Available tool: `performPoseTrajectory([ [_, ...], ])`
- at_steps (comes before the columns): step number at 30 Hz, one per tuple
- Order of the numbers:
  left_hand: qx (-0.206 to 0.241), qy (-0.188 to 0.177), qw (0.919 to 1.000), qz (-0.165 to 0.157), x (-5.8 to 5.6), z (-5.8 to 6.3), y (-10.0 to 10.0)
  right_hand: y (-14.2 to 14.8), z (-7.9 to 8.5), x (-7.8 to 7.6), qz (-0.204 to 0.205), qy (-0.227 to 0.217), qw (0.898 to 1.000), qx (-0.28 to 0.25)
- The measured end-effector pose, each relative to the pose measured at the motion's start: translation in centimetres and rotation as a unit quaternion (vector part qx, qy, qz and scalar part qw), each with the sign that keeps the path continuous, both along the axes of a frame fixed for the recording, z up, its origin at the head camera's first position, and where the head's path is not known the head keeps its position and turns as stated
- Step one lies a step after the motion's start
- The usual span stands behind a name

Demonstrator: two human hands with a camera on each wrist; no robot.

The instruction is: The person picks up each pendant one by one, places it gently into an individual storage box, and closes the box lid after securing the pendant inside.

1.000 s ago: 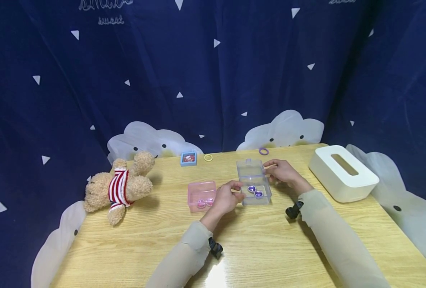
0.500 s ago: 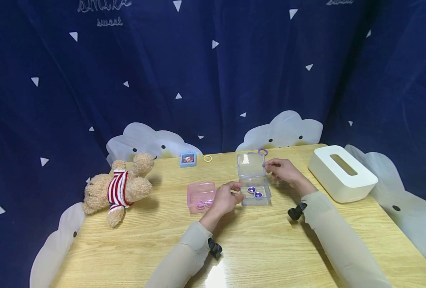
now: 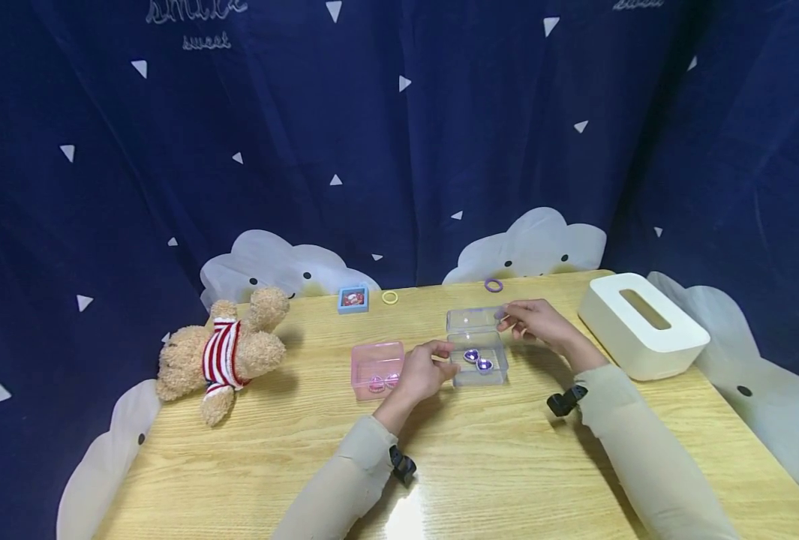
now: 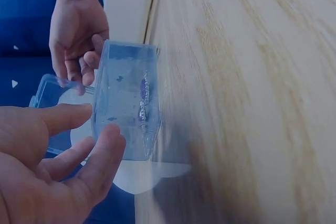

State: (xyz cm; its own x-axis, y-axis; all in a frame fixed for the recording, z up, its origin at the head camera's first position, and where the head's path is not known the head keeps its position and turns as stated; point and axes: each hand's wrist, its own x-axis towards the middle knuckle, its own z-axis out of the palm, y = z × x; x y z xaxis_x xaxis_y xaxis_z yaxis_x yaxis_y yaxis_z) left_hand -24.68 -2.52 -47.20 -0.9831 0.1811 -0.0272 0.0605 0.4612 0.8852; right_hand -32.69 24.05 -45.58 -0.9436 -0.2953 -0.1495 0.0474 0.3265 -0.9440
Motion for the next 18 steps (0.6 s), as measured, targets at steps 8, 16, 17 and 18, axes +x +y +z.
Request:
performPoseTrajectory([
  [8,-0.008,0.01,0.9999,0.001,0.1,0.1,0.0,0.2,0.5,1.0,0.026,0.007,0.998,0.057],
  [16,-0.005,0.015,0.9999,0.004,0.2,0.2,0.0,0.3,0.3,1.5,0.055,0.012,0.995,0.085],
  [17,-0.004,0.015,0.9999,0.004,0.2,0.2,0.0,0.3,0.3,1.6,0.057,0.012,0.995,0.085],
  [18,-0.004,0.014,0.9999,0.005,0.2,0.2,0.0,0.4,0.2,1.7,0.059,0.012,0.995,0.085],
])
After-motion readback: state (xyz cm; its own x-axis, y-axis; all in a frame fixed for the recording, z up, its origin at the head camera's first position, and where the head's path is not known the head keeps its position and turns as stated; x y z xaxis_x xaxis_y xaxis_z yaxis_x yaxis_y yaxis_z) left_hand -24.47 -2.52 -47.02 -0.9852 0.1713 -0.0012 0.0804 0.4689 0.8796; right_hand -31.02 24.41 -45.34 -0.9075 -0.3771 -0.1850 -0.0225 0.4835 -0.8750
